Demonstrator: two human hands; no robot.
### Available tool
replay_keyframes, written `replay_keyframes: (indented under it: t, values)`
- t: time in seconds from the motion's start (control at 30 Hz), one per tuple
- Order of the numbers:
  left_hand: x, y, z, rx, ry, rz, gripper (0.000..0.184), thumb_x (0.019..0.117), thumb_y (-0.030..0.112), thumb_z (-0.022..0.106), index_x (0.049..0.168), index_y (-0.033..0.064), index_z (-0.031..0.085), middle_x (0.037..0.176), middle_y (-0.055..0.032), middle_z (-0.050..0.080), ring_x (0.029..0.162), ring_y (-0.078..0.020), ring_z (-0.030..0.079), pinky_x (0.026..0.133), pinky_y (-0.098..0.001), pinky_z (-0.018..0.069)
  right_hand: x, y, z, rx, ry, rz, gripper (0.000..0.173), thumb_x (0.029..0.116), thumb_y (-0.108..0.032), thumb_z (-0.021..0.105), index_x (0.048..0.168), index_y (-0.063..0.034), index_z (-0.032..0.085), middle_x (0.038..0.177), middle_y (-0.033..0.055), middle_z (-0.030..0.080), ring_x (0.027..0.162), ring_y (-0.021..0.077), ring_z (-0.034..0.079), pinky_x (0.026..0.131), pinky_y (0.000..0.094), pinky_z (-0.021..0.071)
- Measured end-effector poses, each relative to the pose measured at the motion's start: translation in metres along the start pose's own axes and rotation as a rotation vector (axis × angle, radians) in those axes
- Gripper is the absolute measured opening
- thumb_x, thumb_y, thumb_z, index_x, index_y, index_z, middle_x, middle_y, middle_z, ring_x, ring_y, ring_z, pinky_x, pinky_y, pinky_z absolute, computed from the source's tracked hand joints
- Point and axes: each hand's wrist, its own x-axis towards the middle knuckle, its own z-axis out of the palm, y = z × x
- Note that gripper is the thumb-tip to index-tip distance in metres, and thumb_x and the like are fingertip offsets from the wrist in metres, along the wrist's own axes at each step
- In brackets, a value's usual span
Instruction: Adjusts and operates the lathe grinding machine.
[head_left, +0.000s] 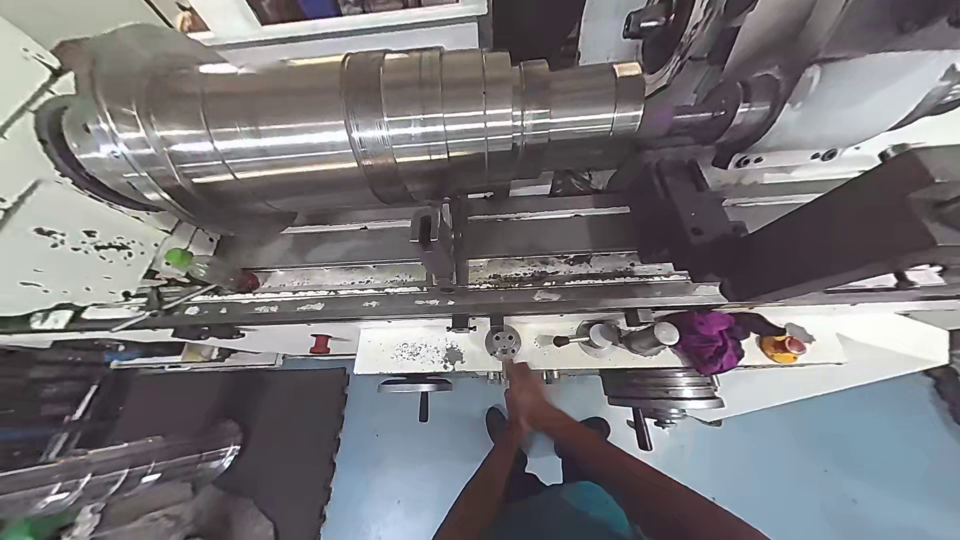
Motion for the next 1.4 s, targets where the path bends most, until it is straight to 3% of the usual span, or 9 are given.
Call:
replay_keyframes:
  t: [0.13,0.23,0.37,0.6,0.87,1.03,1.17,1.3,1.4]
  values:
    - [-0.010,-0.062,-0.010,0.033,-0.141,0.008,0.052,0.0989,0.008,0.065,0.142,-0.0128,0.045,0.125,-0.0310,0.063,0.111,-0.0317,0.066,0.099,-0.0408,0.0533,-0.002,-0.040,0.070,0.206,0.167,0.170,0.095,0.0879,-0.040,0.079,0.151,0.0097,0.028,0.145,0.0321,0.045,0.125,0.0384,0.057,0.100,0.0474,0.0514]
    - [-0.004,-0.113,0.002,-0.082,-0.095,0.097,0.046,0.0985,0.005,0.063,0.136,-0.0178,0.049,0.129,-0.0338,0.059,0.121,-0.0345,0.060,0.106,-0.0444,0.0484,0.008,0.004,0.038,0.324,-0.192,0.061,0.070,0.0959,-0.026,0.073,0.147,0.0016,0.035,0.116,0.0238,0.062,0.084,0.0265,0.069,0.071,0.0395,0.0597]
    - [-0.001,-0.092,0.013,0.180,-0.134,0.245,0.051,0.0987,0.007,0.060,0.140,-0.0196,0.046,0.142,-0.0369,0.052,0.137,-0.0411,0.050,0.117,-0.0457,0.0390,0.007,0.047,-0.023,0.114,-0.352,-0.103,0.045,0.1037,-0.024,0.060,0.136,0.0061,0.053,0.122,0.0216,0.065,0.095,0.0244,0.068,0.083,0.0397,0.0571]
    - [0.027,-0.009,0.056,-0.044,0.249,-0.181,0.060,0.0967,0.026,0.072,0.138,-0.0099,0.048,0.127,-0.0330,0.060,0.119,-0.0449,0.061,0.101,-0.0589,0.0496,-0.018,0.145,-0.129,0.504,0.164,0.087,0.029,0.1070,-0.021,0.055,0.120,0.0043,0.061,0.094,0.0141,0.073,0.075,0.0192,0.070,0.068,0.0354,0.0577]
    - [0.044,0.003,0.040,0.127,0.145,-0.212,0.039,0.0913,0.020,0.076,0.116,-0.0087,0.068,0.119,-0.0305,0.067,0.116,-0.0434,0.064,0.099,-0.0605,0.0495,-0.041,0.234,-0.174,0.695,0.557,0.292,0.032,0.1080,-0.024,0.053,0.122,0.0041,0.060,0.095,0.0158,0.071,0.075,0.0184,0.067,0.065,0.0338,0.0541]
    - [0.061,-0.020,0.024,-0.429,-0.291,-0.293,0.013,0.0973,0.003,0.057,0.085,0.0057,0.053,0.055,0.0035,0.041,0.038,-0.0039,0.036,0.036,-0.0181,0.0339,-0.039,0.254,-0.168,0.638,0.475,0.334,0.031,0.1078,-0.023,0.054,0.123,0.0035,0.060,0.095,0.0166,0.071,0.075,0.0194,0.067,0.065,0.0340,0.0538]
    - [0.055,-0.015,0.033,-0.335,-0.172,-0.268,0.014,0.0971,0.009,0.064,0.087,0.0018,0.058,0.056,0.0007,0.046,0.039,-0.0056,0.040,0.038,-0.0199,0.0361,-0.034,0.244,-0.170,0.575,0.464,0.236,0.026,0.1067,-0.018,0.056,0.119,0.0046,0.062,0.092,0.0160,0.071,0.073,0.0198,0.068,0.064,0.0348,0.0556]
    - [0.040,-0.007,0.053,0.036,0.118,-0.189,0.040,0.0945,0.023,0.074,0.118,-0.0076,0.066,0.105,-0.0282,0.068,0.089,-0.0386,0.069,0.082,-0.0556,0.0562,-0.037,0.212,-0.187,0.525,0.627,-0.098,0.021,0.1028,-0.011,0.056,0.110,0.0077,0.063,0.085,0.0135,0.071,0.069,0.0175,0.070,0.063,0.0341,0.0596]
    - [0.045,-0.008,0.058,0.095,0.128,-0.177,0.037,0.0930,0.023,0.073,0.114,-0.0071,0.068,0.109,-0.0295,0.067,0.096,-0.0419,0.067,0.085,-0.0596,0.0535,-0.049,0.169,-0.211,0.511,0.780,-0.393,0.021,0.0999,-0.014,0.056,0.106,0.0050,0.063,0.080,0.0048,0.071,0.065,0.0111,0.069,0.062,0.0294,0.0611]
